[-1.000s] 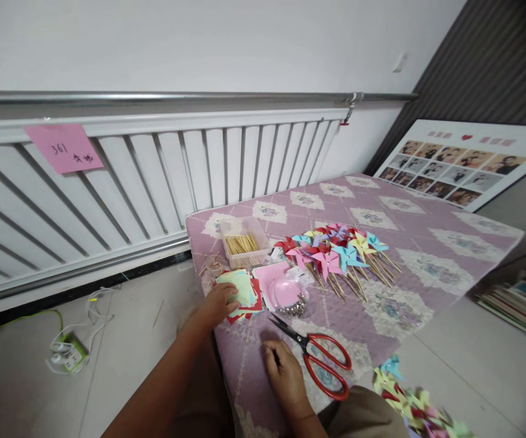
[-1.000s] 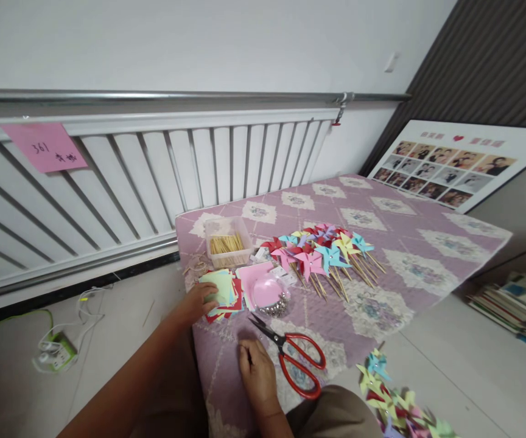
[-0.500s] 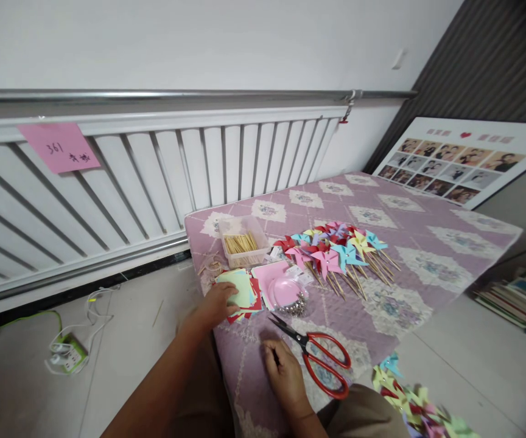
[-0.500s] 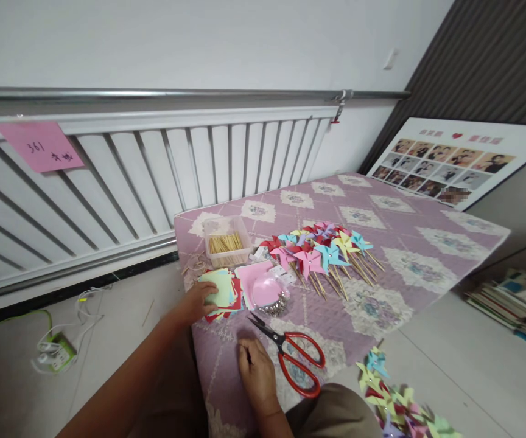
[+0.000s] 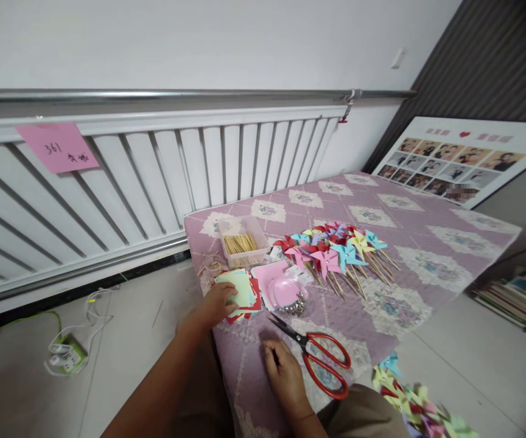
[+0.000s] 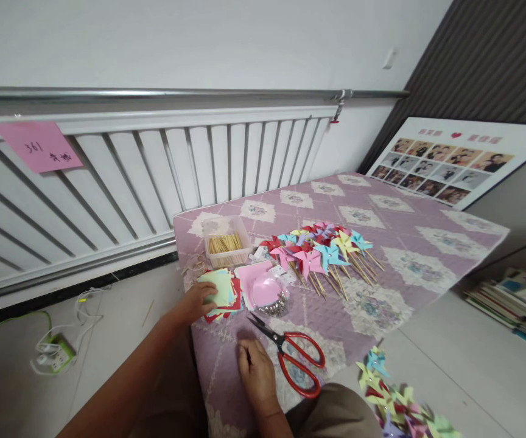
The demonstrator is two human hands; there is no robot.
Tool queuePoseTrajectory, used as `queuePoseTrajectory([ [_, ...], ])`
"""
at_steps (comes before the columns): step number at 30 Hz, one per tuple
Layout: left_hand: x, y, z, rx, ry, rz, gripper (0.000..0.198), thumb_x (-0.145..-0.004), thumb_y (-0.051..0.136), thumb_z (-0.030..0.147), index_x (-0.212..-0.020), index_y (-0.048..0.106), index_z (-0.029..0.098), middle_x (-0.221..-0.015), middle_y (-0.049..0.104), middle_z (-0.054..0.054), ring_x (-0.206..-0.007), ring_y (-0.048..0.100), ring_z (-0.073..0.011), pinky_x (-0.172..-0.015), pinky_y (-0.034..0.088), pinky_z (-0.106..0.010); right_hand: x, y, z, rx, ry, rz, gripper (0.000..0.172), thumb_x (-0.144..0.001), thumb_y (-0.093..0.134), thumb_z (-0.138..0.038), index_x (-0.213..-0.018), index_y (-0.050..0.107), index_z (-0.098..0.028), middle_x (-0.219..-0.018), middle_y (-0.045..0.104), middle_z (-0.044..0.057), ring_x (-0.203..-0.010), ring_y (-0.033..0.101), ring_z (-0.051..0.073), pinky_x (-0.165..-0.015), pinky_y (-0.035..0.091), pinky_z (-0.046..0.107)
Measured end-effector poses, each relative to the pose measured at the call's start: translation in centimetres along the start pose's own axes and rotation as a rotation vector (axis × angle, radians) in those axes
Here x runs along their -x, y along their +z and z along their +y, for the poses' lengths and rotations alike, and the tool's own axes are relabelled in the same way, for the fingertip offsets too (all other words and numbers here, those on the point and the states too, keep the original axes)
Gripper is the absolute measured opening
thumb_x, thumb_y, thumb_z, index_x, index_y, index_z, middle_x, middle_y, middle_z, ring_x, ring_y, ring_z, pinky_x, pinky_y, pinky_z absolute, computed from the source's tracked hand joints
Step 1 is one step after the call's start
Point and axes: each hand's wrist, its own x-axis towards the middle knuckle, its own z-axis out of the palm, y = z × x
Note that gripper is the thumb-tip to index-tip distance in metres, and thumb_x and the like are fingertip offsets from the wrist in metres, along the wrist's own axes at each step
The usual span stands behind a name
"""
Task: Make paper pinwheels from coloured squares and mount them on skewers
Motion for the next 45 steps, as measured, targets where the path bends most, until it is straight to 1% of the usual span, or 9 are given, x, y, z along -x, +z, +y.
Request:
queuePoseTrajectory([
  [10, -0.2, -0.1, -0.1, 0.015, -0.012, -0.010, 0.027, -0.072, 0.069, 0.021, -0.099, 0.070, 0.019, -0.114, 0.068, -0.011, -0.108, 0.062, -0.0240, -0.098, 0.048, -0.043, 0.0, -0.1, 0.0, 0.003, 0.010, -0.025, 0.022, -0.091, 0.044, -0.022, -0.086, 0.065, -0.020, -0.080, 0.069, 0.005, -0.078, 0.067, 0.021, -0.072, 0.053, 0.031],
  [17, -0.6, -1.2, 0.7, 0.039, 0.004, -0.066, 0.018, -0.081, 0.060, 0.025, -0.094, 0.071, 0.020, -0.112, 0.069, -0.010, -0.106, 0.062, -0.0224, -0.096, 0.048, -0.039, 0.1, 0.0, 0.1, -0.003, 0.005, -0.022, 0.021, -0.091, 0.045, -0.021, -0.086, 0.065, -0.021, -0.080, 0.069, 0.005, -0.078, 0.067, 0.021, -0.072, 0.052, 0.030],
  [21, -1.0, -1.8, 1.5, 0.066, -0.072, -0.102, 0.024, -0.090, 0.046, 0.025, -0.089, 0.070, 0.019, -0.103, 0.071, -0.007, -0.099, 0.063, -0.0189, -0.094, 0.047, -0.034, 0.2, 0.1, 0.3, -0.004, 0.004, -0.027, 0.022, -0.092, 0.044, -0.022, -0.085, 0.064, -0.021, -0.080, 0.069, 0.005, -0.079, 0.067, 0.021, -0.073, 0.052, 0.030],
  [25, -1.2, -1.8, 1.8, 0.043, -0.152, -0.088, 0.024, -0.088, 0.045, 0.020, -0.078, 0.067, 0.019, -0.089, 0.071, -0.005, -0.086, 0.063, -0.0182, -0.085, 0.048, -0.031, 0.2, 0.2, 0.4, -0.003, -0.005, -0.015, 0.021, -0.092, 0.044, -0.022, -0.087, 0.065, -0.021, -0.082, 0.070, 0.005, -0.080, 0.067, 0.021, -0.073, 0.052, 0.030],
  [29, -1.4, -1.4, 1.5, 0.038, -0.209, -0.057, 0.020, -0.087, 0.048, 0.021, -0.080, 0.067, 0.020, -0.096, 0.071, -0.005, -0.092, 0.062, -0.0184, -0.087, 0.047, -0.031, 0.2, 0.2, 0.5, -0.003, -0.010, -0.023, 0.021, -0.092, 0.044, -0.022, -0.086, 0.064, -0.021, -0.081, 0.070, 0.005, -0.078, 0.067, 0.021, -0.072, 0.052, 0.030],
  [34, -1.5, -0.8, 1.2, 0.042, -0.301, -0.024, 0.018, -0.084, 0.052, 0.021, -0.092, 0.068, 0.018, -0.103, 0.071, -0.007, -0.097, 0.062, -0.0192, -0.090, 0.046, -0.031, 0.0, 0.2, 0.4, 0.001, -0.011, -0.035, 0.023, -0.092, 0.043, -0.022, -0.086, 0.065, -0.021, -0.082, 0.070, 0.006, -0.080, 0.068, 0.021, -0.073, 0.053, 0.031],
  [38, -1.5, -0.9, 1.2, 0.044, -0.342, -0.014, 0.019, -0.082, 0.055, 0.022, -0.095, 0.068, 0.017, -0.102, 0.071, -0.008, -0.094, 0.063, -0.0193, -0.088, 0.046, -0.031, -0.1, 0.1, 0.3, 0.003, -0.015, -0.030, 0.022, -0.092, 0.044, -0.023, -0.086, 0.065, -0.021, -0.083, 0.070, 0.006, -0.080, 0.068, 0.021, -0.073, 0.054, 0.031],
  [42, -1.5, -1.2, 1.5, 0.039, -0.332, -0.019, 0.017, -0.085, 0.053, 0.027, -0.085, 0.068, 0.019, -0.091, 0.070, -0.005, -0.087, 0.062, -0.0179, -0.082, 0.045, -0.029, 0.0, 0.0, 0.2, -0.002, -0.014, -0.027, 0.023, -0.092, 0.043, -0.022, -0.085, 0.064, -0.021, -0.081, 0.070, 0.005, -0.078, 0.068, 0.021, -0.071, 0.053, 0.030],
  [45, -1.6, -1.3, 1.6, 0.034, -0.303, -0.031, 0.025, -0.089, 0.048, 0.031, -0.075, 0.064, 0.019, -0.080, 0.067, -0.003, -0.078, 0.059, -0.0162, -0.075, 0.042, -0.027, 0.0, 0.0, 0.2, -0.005, -0.019, -0.012, 0.023, -0.092, 0.043, -0.023, -0.084, 0.064, -0.021, -0.080, 0.070, 0.005, -0.077, 0.068, 0.020, -0.071, 0.054, 0.029],
])
